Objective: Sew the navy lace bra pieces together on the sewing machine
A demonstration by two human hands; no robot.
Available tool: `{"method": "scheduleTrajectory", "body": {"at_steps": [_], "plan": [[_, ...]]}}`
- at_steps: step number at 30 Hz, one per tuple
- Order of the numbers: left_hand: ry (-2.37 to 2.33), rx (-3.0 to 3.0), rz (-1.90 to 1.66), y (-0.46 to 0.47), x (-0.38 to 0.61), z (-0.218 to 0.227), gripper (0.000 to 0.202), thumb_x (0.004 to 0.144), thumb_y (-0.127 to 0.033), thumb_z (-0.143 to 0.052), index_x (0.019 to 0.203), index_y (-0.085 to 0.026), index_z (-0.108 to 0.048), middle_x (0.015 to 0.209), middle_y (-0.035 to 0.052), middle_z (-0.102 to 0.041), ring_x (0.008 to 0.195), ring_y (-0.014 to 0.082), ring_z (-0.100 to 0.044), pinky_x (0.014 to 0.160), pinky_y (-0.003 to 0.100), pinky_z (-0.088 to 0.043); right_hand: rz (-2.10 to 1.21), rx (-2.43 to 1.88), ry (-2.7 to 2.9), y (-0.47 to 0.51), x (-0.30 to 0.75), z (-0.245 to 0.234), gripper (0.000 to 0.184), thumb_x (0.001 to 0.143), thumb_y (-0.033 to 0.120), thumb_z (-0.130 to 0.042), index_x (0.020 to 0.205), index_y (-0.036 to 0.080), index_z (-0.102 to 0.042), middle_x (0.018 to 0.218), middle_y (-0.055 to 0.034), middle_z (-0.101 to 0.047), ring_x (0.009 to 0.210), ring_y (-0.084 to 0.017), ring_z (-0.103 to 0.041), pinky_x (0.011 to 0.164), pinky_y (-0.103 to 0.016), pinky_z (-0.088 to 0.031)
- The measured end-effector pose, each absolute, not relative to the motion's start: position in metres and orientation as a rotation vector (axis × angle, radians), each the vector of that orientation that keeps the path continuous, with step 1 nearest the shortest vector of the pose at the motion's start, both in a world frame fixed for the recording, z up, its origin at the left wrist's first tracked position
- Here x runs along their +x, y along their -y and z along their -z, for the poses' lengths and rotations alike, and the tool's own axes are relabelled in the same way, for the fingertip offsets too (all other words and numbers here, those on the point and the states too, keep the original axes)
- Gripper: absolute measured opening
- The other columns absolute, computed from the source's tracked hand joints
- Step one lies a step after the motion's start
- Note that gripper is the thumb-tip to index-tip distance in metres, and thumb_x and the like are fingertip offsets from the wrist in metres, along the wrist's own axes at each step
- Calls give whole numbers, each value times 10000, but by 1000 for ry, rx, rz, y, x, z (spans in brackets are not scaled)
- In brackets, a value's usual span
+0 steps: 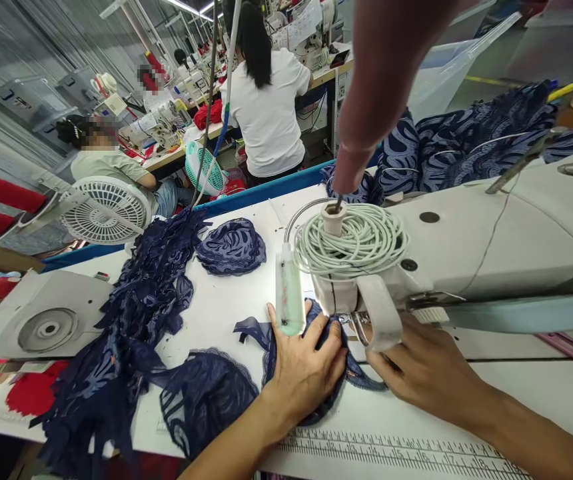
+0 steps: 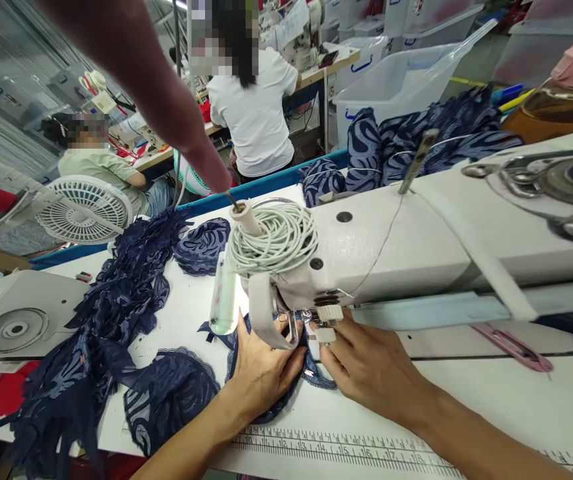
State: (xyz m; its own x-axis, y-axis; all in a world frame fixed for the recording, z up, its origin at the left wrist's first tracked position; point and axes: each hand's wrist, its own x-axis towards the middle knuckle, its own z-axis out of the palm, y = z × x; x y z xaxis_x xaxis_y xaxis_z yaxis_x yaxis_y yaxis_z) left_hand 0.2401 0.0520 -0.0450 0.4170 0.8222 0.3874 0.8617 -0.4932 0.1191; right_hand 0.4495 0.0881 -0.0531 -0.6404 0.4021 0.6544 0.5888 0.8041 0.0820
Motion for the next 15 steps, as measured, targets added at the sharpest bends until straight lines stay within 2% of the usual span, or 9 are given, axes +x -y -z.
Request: {"method": "scheduleTrajectory", "body": {"at_steps": [3,5,7,9,11,15], "plan": [[1528,-2563,601,-53,241,42,295,985,-264,-564,1256,-185,-649,1250,104,-710,1177,296,-620,1179,783,-100,430,-760,2291,-88,451,53,221,892,10,-583,789,196,-643,709,-25,-636,786,-208,-607,610,-331,-378],[1542,-2562,573,-54,241,42,290,982,-275,-570,1247,-189,-653,1246,106,-710,1163,297,-627,1176,792,-97,308,-867,2222,-91,453,57,192,931,55,-528,854,195,-635,774,-31,-681,713,-170,-615,554,-319,-346],[1556,-2566,546,-54,241,43,295,987,-292,-570,1255,-194,-647,1241,108,-710,1162,302,-627,1166,810,-67,187,-958,2158,-95,455,62,201,957,71,-451,938,178,-621,700,-12,-662,538,-126,-541,502,-309,-315],[1556,-2573,540,-54,239,46,309,994,-299,-564,1279,-199,-633,1240,111,-709,1175,308,-622,1154,827,-35,137,-990,2135,-99,457,66,233,966,69,-399,1018,158,-607,552,39,-564,428,-115,-448,472,-300,-287],[1548,-2578,544,-54,238,49,324,999,-296,-559,1303,-203,-618,1244,113,-709,1182,307,-618,1148,833,-33,110,-1000,2129,-102,457,69,269,970,65,-373,1084,151,-601,507,61,-518,405,-117,-427,474,-294,-278],[1525,-2598,523,-51,236,49,331,1004,-301,-555,1317,-210,-610,1318,110,-684,1233,309,-591,1149,833,-62,71,-990,2126,-104,457,66,304,949,51,-361,1095,151,-608,534,44,-555,424,-128,-457,495,-297,-280]]}}
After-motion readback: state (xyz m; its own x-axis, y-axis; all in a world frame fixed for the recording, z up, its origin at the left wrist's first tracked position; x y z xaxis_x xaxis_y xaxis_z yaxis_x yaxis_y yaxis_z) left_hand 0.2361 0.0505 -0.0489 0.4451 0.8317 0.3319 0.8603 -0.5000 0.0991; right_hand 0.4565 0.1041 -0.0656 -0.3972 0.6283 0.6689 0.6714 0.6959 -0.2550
